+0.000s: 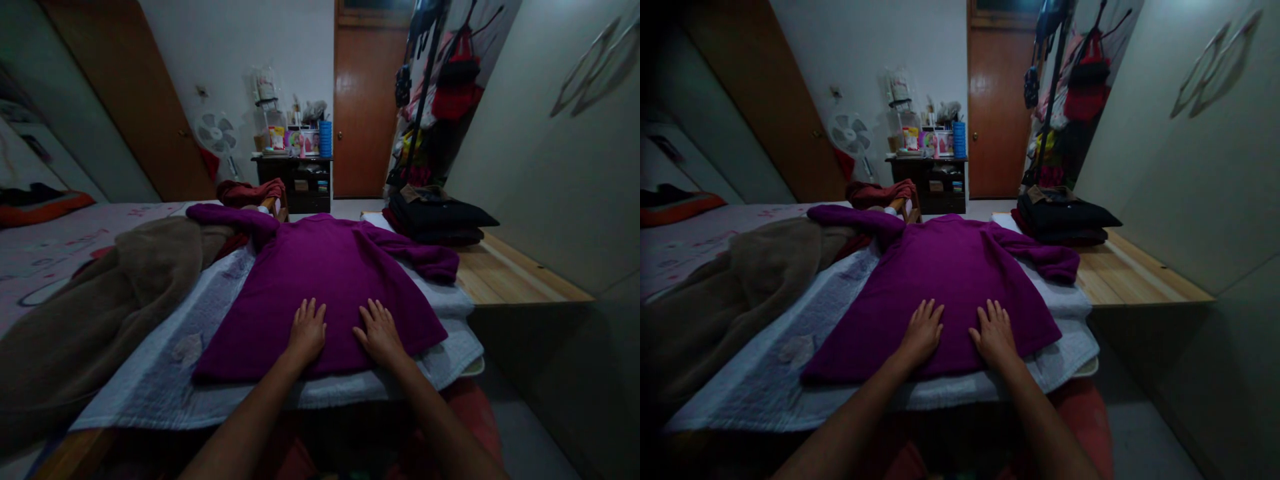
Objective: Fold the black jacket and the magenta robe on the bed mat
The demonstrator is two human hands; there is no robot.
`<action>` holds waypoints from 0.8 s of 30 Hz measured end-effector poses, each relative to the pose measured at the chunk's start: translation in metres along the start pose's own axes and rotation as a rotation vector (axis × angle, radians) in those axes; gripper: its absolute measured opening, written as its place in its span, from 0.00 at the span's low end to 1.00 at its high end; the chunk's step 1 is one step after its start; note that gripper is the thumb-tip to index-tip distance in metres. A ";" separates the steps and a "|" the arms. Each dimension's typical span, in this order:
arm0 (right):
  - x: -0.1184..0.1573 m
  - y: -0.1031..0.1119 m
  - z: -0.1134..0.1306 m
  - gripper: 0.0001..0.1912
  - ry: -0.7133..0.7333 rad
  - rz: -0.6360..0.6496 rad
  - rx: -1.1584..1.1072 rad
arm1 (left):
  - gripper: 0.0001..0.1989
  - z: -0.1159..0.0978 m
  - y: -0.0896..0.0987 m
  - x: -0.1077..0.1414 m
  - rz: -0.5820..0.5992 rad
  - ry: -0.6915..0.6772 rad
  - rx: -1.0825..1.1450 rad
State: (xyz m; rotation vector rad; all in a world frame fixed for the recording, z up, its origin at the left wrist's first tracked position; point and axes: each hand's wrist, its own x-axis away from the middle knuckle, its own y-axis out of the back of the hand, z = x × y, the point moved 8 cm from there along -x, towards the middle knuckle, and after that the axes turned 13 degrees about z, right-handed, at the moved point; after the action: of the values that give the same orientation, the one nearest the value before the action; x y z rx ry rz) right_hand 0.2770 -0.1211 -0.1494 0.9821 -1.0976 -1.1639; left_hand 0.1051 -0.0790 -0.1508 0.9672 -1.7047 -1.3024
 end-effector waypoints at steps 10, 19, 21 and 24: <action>-0.007 0.004 -0.020 0.30 -0.020 0.001 0.019 | 0.27 -0.034 -0.018 0.004 0.060 -0.241 0.050; -0.040 0.014 -0.007 0.27 0.105 0.041 0.030 | 0.17 -0.053 0.016 -0.022 0.029 -0.215 -0.006; -0.047 0.018 -0.011 0.26 0.123 0.065 0.059 | 0.19 -0.053 0.014 -0.031 0.005 -0.218 0.002; -0.047 0.033 -0.026 0.25 0.133 0.040 0.140 | 0.25 -0.049 -0.003 -0.040 0.033 -0.213 0.006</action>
State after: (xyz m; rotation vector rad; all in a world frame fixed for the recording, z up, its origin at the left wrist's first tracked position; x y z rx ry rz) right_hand 0.3063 -0.0690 -0.1294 1.1246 -1.0980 -0.9849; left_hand 0.1662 -0.0627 -0.1500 0.8243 -1.8776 -1.4211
